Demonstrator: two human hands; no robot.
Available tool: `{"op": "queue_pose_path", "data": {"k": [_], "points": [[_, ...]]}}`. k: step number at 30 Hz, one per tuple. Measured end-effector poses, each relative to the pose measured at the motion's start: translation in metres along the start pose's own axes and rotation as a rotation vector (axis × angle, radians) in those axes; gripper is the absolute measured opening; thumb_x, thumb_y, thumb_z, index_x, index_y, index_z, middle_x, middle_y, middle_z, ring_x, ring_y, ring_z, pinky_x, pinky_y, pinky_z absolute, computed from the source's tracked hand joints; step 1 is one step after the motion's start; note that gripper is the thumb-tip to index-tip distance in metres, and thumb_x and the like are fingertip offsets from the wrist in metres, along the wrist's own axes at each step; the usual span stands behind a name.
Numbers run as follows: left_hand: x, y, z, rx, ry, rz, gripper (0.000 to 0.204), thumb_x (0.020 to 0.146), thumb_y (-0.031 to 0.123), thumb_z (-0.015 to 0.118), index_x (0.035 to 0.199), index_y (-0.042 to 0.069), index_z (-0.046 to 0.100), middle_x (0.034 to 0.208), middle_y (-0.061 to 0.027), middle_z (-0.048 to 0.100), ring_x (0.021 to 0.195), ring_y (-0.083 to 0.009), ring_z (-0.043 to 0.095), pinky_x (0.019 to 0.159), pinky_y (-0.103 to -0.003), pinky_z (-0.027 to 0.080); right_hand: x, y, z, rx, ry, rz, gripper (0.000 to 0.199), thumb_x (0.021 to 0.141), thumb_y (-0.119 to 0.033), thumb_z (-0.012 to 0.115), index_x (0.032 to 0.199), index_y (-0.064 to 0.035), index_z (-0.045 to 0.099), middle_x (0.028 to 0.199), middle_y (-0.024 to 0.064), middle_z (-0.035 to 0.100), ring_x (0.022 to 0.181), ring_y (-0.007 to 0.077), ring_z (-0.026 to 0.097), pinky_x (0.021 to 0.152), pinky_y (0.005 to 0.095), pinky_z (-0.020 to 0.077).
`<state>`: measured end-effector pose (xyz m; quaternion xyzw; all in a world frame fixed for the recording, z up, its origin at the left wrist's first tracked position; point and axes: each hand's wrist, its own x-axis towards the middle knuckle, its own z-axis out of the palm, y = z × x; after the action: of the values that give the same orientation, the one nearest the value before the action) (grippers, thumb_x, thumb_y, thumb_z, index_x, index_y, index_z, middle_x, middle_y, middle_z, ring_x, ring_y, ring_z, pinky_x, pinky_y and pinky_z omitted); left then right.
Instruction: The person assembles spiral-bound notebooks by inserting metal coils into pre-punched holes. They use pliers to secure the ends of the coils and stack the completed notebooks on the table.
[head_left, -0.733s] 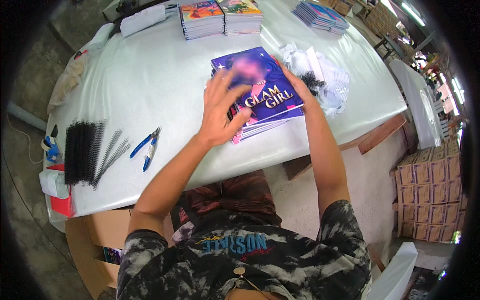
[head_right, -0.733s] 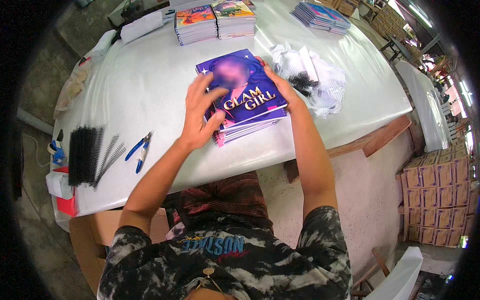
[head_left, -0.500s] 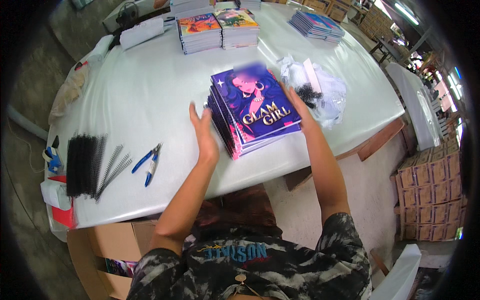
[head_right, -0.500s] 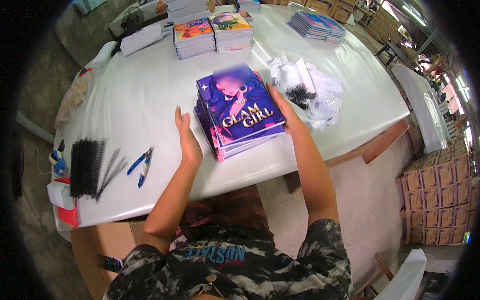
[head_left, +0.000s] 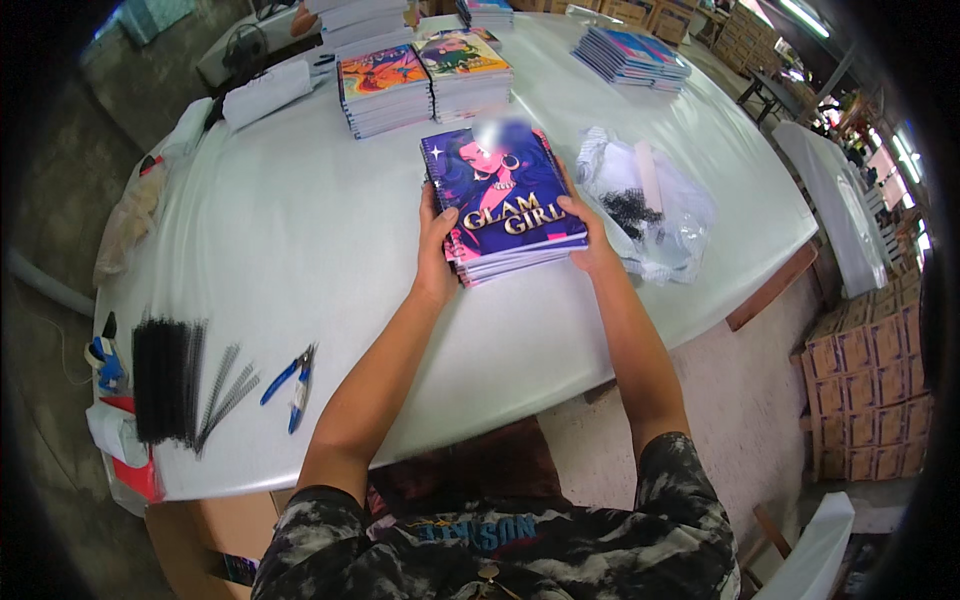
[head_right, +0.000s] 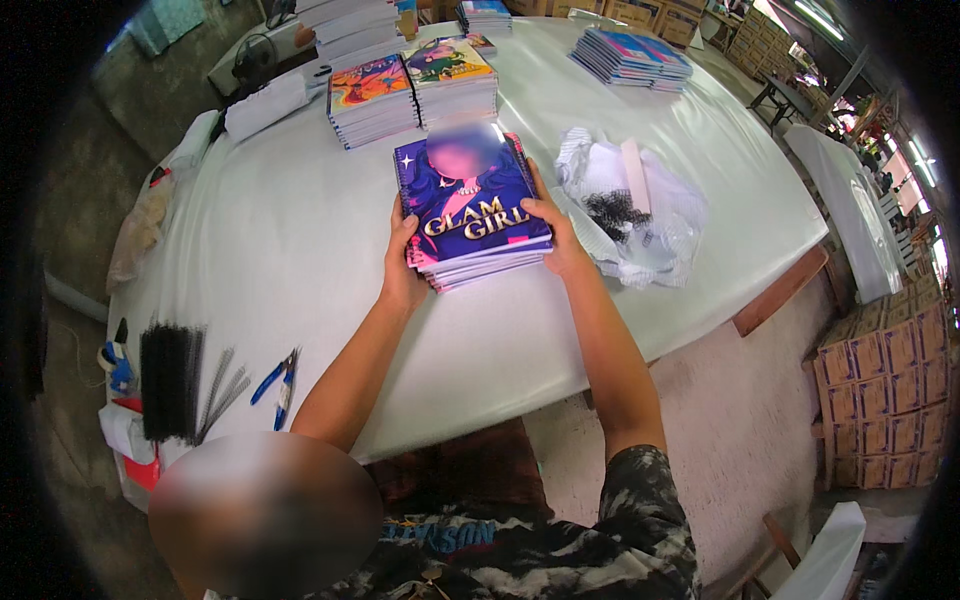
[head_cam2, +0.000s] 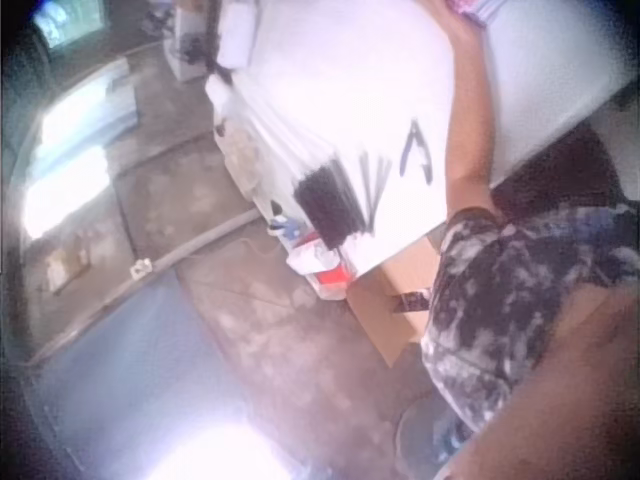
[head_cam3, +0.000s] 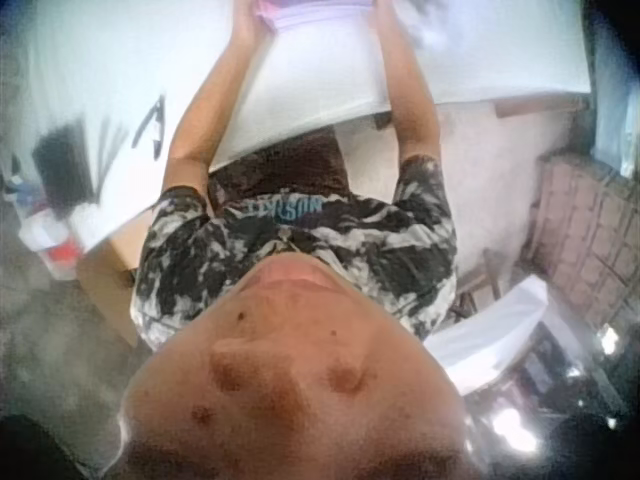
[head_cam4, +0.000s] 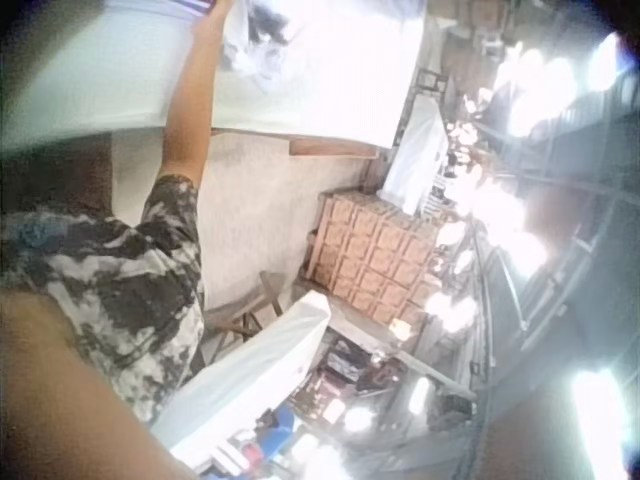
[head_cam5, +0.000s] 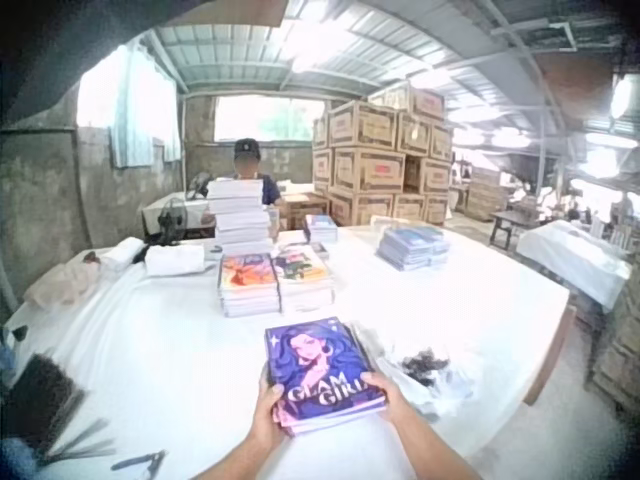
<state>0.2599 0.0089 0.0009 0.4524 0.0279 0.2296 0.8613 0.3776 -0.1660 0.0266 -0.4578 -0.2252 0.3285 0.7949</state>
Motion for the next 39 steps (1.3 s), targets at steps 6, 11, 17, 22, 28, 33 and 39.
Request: {"op": "queue_pose_path", "data": {"k": [6,11,17,22,28,33,39], "points": [[0.087,-0.021,-0.015,-0.010,0.024,0.093,0.081,0.078,0.032,0.056,0.140,0.004,0.012,0.136,-0.0138,0.030,0.123,-0.0241,0.032,0.103,-0.035,0.026,0.093,0.012,-0.050,0.125,0.044,0.001,0.061,0.077,-0.026,0.056,0.134,-0.0140,0.039,0.112,0.0071,0.058,0.096,0.0184,0.057,0.088,0.0319,0.0434],[0.139,-0.036,-0.021,-0.007,0.033,0.116,0.082,0.079,0.035,0.056,0.140,0.002,0.013,0.136,-0.0140,0.030,0.122,-0.0243,0.033,0.103,-0.034,0.025,0.137,0.007,-0.063,0.164,0.096,-0.033,0.035,0.079,-0.026,0.057,0.107,-0.0053,0.059,0.099,0.0094,0.064,0.090,0.0213,0.061,0.084,0.0327,0.0467],[0.142,-0.041,-0.012,0.095,0.060,0.117,0.079,0.086,0.047,0.046,0.140,0.000,0.012,0.139,-0.0147,0.027,0.126,-0.0237,0.029,0.105,-0.033,0.021,0.148,0.013,-0.093,0.031,0.092,-0.150,0.041,0.084,-0.030,0.051,0.115,-0.0031,0.054,0.110,0.0123,0.059,0.098,0.0201,0.057,0.090,0.0322,0.0425],[0.137,-0.037,-0.016,0.174,0.137,0.244,0.070,0.092,0.052,0.030,0.139,0.002,0.017,0.139,-0.0113,0.029,0.127,-0.0210,0.029,0.106,-0.032,0.021,0.144,0.033,-0.066,-0.047,0.306,-0.495,0.061,0.093,-0.048,0.030,0.130,-0.0010,0.041,0.127,0.0155,0.047,0.113,0.0206,0.047,0.100,0.0311,0.0323],[0.131,-0.043,-0.013,0.191,0.181,0.235,0.071,0.092,0.054,0.029,0.138,0.002,0.020,0.137,-0.0111,0.031,0.125,-0.0211,0.031,0.105,-0.032,0.022,0.157,0.049,-0.023,0.238,0.959,-0.667,0.065,0.092,-0.051,0.033,0.099,0.0070,0.061,0.095,0.0132,0.062,0.087,0.0211,0.058,0.085,0.0305,0.0433],[0.130,-0.041,-0.010,0.162,0.051,0.286,0.070,0.092,0.055,0.029,0.138,0.003,0.021,0.135,-0.0110,0.033,0.123,-0.0202,0.032,0.104,-0.031,0.023,0.162,0.063,-0.057,0.083,0.895,-0.781,0.056,0.093,-0.046,0.033,0.112,0.0024,0.055,0.100,0.0128,0.060,0.090,0.0212,0.057,0.084,0.0301,0.0419],[0.090,-0.046,-0.016,0.562,0.063,0.347,0.070,0.091,0.039,0.044,0.138,-0.004,0.014,0.142,-0.0203,0.020,0.133,-0.0277,0.018,0.108,-0.033,0.014,0.132,0.066,-0.020,-0.491,0.694,-0.868,0.049,0.093,-0.039,0.038,0.126,-0.0030,0.043,0.112,0.0124,0.053,0.096,0.0211,0.051,0.087,0.0304,0.0383]]}}
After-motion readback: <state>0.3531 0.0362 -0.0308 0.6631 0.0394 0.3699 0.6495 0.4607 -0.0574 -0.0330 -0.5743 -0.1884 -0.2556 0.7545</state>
